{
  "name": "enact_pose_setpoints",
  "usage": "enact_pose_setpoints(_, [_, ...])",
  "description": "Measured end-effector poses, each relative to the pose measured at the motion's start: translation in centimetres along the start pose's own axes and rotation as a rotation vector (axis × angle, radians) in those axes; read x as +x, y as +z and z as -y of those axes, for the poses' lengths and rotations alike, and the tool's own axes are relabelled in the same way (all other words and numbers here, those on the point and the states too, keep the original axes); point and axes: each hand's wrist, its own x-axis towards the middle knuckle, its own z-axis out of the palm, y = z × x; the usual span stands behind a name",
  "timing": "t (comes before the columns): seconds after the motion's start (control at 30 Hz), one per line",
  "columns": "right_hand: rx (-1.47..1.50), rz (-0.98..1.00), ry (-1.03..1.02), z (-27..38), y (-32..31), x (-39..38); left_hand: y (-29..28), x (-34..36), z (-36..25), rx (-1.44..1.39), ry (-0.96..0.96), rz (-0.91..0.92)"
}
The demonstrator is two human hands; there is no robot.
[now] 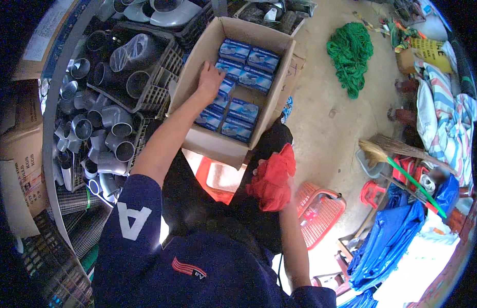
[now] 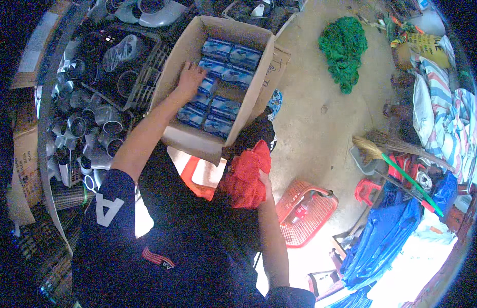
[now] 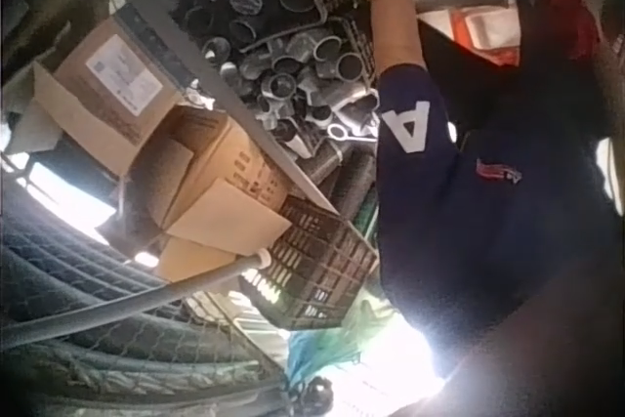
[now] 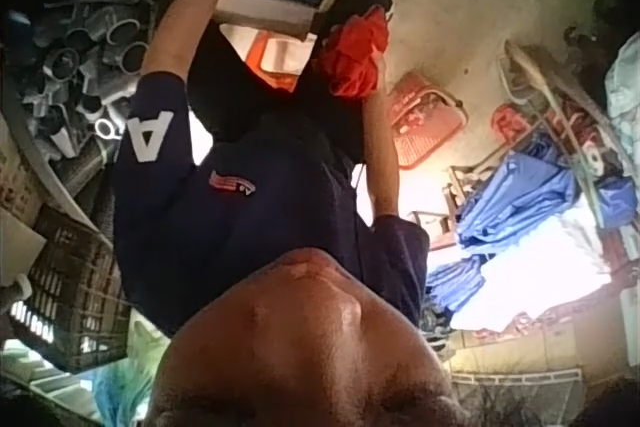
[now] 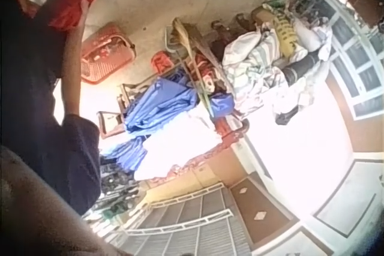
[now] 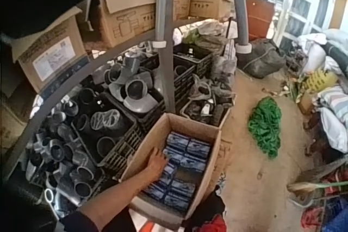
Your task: Checking and organizing boxed PVC ball valves in a warehouse storage area.
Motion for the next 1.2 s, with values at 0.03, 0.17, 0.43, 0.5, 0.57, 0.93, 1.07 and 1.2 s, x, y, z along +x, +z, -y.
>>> enact_pose_setpoints(0.03, [0.001,-0.003,0.0,0.2,0.4,-0.1,-0.7,-0.2,0.0,-0.002,0.003,0.001])
enact_pose_setpoints(0.17, [0.02,0.086,0.031,0.5,2.0,0.4,-2.2,-0.3,0.6,0.01,0.027,0.013])
enact_pose_setpoints(0.43, [0.093,0.207,0.069,0.0,0.5,0.3,-2.4,1.1,1.0,0.04,-0.063,-0.157])
enact_pose_setpoints(0.5, [-0.053,0.158,-0.042,-0.5,-1.2,0.4,-2.9,0.9,0.6,0.114,0.028,-0.2])
enact_pose_setpoints(0.57, [-0.021,0.169,0.006,0.0,1.6,0.1,-1.5,0.4,1.4,0.121,0.039,-0.2])
enact_pose_setpoints(0.93, [0.003,0.118,-0.063,0.2,2.3,0.2,0.8,-0.2,1.1,0.044,0.075,-0.277])
enact_pose_setpoints(1.07, [0.081,0.103,-0.001,0.8,3.4,-0.2,1.3,-0.4,1.4,-0.035,0.084,-0.326])
enact_pose_setpoints(1.2, [0.1,0.089,0.008,0.9,3.1,-0.4,0.8,-0.3,1.0,-0.081,0.075,-0.294])
